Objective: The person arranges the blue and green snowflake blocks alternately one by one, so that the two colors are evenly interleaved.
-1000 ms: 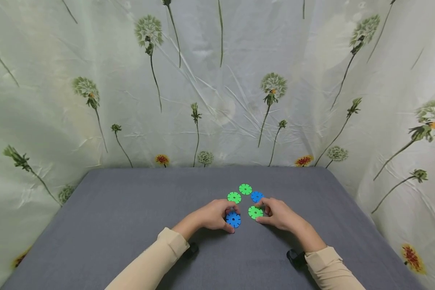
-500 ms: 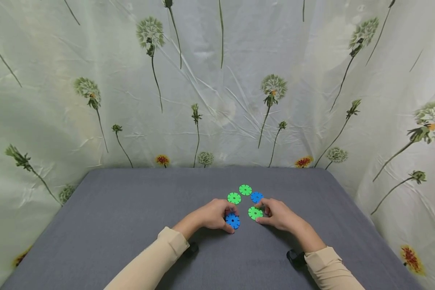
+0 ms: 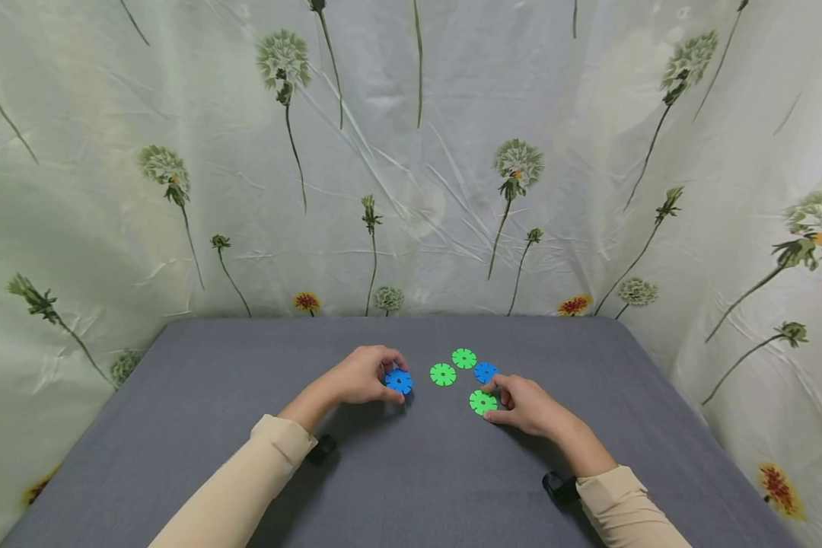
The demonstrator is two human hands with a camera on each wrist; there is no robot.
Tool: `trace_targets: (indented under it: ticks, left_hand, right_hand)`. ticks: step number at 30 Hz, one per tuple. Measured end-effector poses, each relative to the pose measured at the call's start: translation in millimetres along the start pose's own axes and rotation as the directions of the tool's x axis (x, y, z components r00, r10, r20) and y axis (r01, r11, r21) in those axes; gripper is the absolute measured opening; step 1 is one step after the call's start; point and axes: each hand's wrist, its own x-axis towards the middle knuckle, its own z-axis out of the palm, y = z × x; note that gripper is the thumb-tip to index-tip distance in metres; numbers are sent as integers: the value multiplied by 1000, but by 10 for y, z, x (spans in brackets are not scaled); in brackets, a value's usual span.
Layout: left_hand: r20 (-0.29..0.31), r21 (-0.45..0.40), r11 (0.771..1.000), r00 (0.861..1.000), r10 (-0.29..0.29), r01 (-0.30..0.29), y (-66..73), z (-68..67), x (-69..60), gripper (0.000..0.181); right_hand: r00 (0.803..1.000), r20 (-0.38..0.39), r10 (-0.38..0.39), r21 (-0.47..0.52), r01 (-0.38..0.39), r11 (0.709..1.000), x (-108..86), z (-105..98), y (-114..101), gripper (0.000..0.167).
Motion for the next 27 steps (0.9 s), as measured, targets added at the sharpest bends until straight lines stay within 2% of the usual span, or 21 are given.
trace_targets:
  ticks: [6,12,18,27]
  left_hand:
    - [-78,-34,993,990,-118,115,-343,-339,-76,41]
    - [-126,-50,985,978,-168,163,-604,-566,-125,44]
    - [-157,-49,978,965,-210,204,-801,-656,-187,44]
    - [-182,-27,967,950,-255,254,-1060,-672,-219,44]
  right_hand:
    - [1000,1,-13,-5,13,1000,-26,-25,9,35]
    - [1000,1,-1,-9,1,1000,-25,-34,4,35]
    - [1000,0,-4,-5,4,1000,-2,-15,-1,34]
    - [1000,5,2,-6,-2,1000,8,6,5,34]
